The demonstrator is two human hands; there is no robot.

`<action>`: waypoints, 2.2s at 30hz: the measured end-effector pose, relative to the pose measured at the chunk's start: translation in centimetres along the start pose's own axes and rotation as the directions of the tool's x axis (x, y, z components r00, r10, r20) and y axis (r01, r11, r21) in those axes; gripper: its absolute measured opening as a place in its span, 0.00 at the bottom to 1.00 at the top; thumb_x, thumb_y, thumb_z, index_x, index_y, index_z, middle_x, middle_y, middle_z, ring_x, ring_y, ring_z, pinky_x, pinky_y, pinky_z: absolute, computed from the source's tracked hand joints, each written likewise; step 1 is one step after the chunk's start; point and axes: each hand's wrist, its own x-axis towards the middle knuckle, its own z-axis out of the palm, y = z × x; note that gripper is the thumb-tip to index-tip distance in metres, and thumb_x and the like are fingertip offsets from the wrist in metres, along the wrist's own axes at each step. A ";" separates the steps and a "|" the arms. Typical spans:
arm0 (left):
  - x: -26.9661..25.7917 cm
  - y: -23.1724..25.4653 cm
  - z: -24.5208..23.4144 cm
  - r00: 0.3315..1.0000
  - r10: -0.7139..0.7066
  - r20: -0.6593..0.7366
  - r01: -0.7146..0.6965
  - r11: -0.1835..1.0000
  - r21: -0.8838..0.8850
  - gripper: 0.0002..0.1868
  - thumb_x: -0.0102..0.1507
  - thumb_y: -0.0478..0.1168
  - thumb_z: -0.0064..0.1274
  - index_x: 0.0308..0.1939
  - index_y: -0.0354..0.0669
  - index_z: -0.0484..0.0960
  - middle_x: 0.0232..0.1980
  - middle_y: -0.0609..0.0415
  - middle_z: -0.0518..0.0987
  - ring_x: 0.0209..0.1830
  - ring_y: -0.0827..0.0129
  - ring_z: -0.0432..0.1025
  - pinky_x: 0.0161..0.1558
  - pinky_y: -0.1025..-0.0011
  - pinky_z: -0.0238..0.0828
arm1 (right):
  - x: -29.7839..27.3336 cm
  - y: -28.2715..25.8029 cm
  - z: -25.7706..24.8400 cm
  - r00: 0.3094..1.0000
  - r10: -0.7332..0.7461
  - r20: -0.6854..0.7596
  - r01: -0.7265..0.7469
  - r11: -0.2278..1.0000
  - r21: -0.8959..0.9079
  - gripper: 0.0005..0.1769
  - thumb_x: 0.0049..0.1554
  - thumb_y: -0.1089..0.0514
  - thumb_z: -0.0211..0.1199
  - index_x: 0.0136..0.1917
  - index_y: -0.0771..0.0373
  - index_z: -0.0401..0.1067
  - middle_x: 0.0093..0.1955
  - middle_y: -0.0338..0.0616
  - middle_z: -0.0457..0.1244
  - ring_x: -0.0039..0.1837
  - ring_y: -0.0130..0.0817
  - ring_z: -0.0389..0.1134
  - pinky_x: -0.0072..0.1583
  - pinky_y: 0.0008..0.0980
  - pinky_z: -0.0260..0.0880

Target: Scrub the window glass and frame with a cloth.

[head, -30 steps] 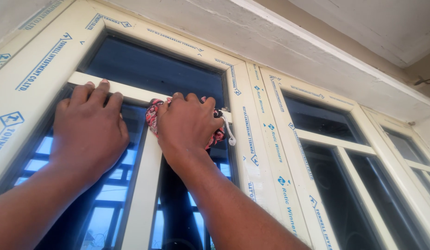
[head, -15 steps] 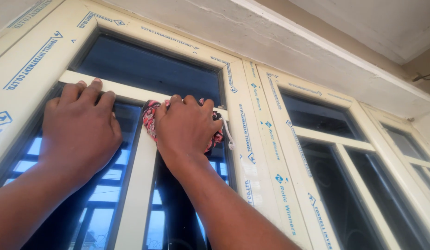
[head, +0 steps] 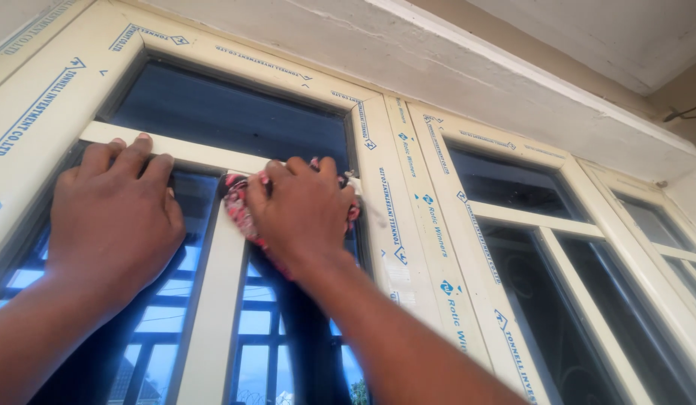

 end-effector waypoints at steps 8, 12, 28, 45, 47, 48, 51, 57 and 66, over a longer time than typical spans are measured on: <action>0.1 -0.1 0.3 0.997 -0.012 0.071 0.008 0.998 0.056 0.22 0.64 0.47 0.48 0.60 0.47 0.82 0.71 0.51 0.75 0.71 0.60 0.64 0.62 0.60 0.64 | -0.3 -0.6 1.2 0.993 0.018 -0.116 -0.024 0.999 -0.048 0.20 0.57 0.43 0.60 0.54 0.55 0.81 0.55 0.42 0.69 0.64 0.52 0.60 0.59 0.67 0.58; 0.1 0.0 0.5 0.997 -0.027 0.073 0.021 0.995 0.094 0.24 0.64 0.48 0.48 0.62 0.48 0.82 0.72 0.51 0.74 0.72 0.62 0.64 0.63 0.61 0.64 | -1.7 0.9 0.0 0.995 -0.078 -0.064 0.078 0.997 0.009 0.18 0.58 0.43 0.61 0.52 0.55 0.81 0.52 0.40 0.69 0.62 0.50 0.61 0.58 0.63 0.60; 0.0 0.1 1.2 0.997 -0.046 0.061 0.033 0.981 0.189 0.24 0.64 0.50 0.46 0.61 0.49 0.82 0.70 0.52 0.76 0.70 0.63 0.65 0.62 0.61 0.64 | -2.3 1.6 0.5 0.984 -0.066 -0.163 0.051 0.994 -0.097 0.18 0.56 0.45 0.61 0.50 0.57 0.82 0.50 0.41 0.69 0.62 0.53 0.61 0.58 0.72 0.56; -0.3 -0.3 0.7 1.000 0.028 0.002 -0.028 0.991 0.132 0.22 0.66 0.47 0.46 0.61 0.48 0.82 0.71 0.51 0.76 0.71 0.63 0.66 0.62 0.63 0.66 | -3.5 1.8 0.0 0.985 -0.136 -0.109 0.127 0.988 -0.084 0.18 0.57 0.45 0.61 0.50 0.56 0.82 0.50 0.41 0.69 0.61 0.49 0.62 0.58 0.68 0.58; -0.2 -0.1 0.9 1.000 0.017 0.014 -0.019 0.989 0.150 0.22 0.66 0.48 0.46 0.61 0.48 0.82 0.70 0.51 0.76 0.70 0.62 0.66 0.61 0.62 0.66 | -3.1 2.0 0.2 0.983 -0.144 -0.110 0.136 0.987 -0.082 0.18 0.57 0.45 0.61 0.50 0.56 0.82 0.50 0.41 0.69 0.61 0.50 0.61 0.58 0.68 0.58; -0.1 -0.1 1.0 1.000 0.005 0.028 -0.010 0.986 0.166 0.22 0.66 0.48 0.46 0.61 0.47 0.82 0.69 0.50 0.76 0.69 0.61 0.66 0.60 0.61 0.66 | -2.9 2.0 0.3 0.982 -0.153 -0.110 0.144 0.986 -0.082 0.17 0.57 0.45 0.61 0.51 0.56 0.82 0.50 0.41 0.69 0.62 0.51 0.61 0.58 0.68 0.58; -0.1 -0.1 0.7 1.000 0.014 0.021 -0.017 0.989 0.148 0.22 0.66 0.48 0.46 0.61 0.47 0.82 0.69 0.50 0.76 0.69 0.61 0.66 0.61 0.61 0.66 | -3.1 1.0 0.5 0.989 -0.054 -0.138 0.044 0.996 -0.076 0.18 0.55 0.45 0.61 0.51 0.57 0.81 0.51 0.42 0.69 0.62 0.52 0.61 0.56 0.68 0.58; -0.1 -0.1 0.5 0.999 0.028 0.040 -0.034 0.984 0.175 0.22 0.66 0.48 0.46 0.61 0.48 0.82 0.71 0.51 0.75 0.71 0.62 0.66 0.61 0.62 0.66 | -3.1 2.0 -0.3 0.990 -0.124 -0.071 0.119 0.991 -0.061 0.18 0.57 0.45 0.60 0.51 0.56 0.82 0.51 0.41 0.69 0.63 0.51 0.61 0.60 0.68 0.57; -0.3 -0.2 0.3 0.998 0.055 0.005 -0.055 0.987 0.149 0.21 0.68 0.47 0.45 0.61 0.47 0.83 0.71 0.52 0.76 0.70 0.62 0.66 0.62 0.63 0.66 | -3.8 1.0 0.1 0.992 -0.037 -0.124 0.030 0.998 -0.055 0.17 0.56 0.45 0.60 0.49 0.56 0.81 0.51 0.42 0.68 0.62 0.51 0.61 0.57 0.67 0.58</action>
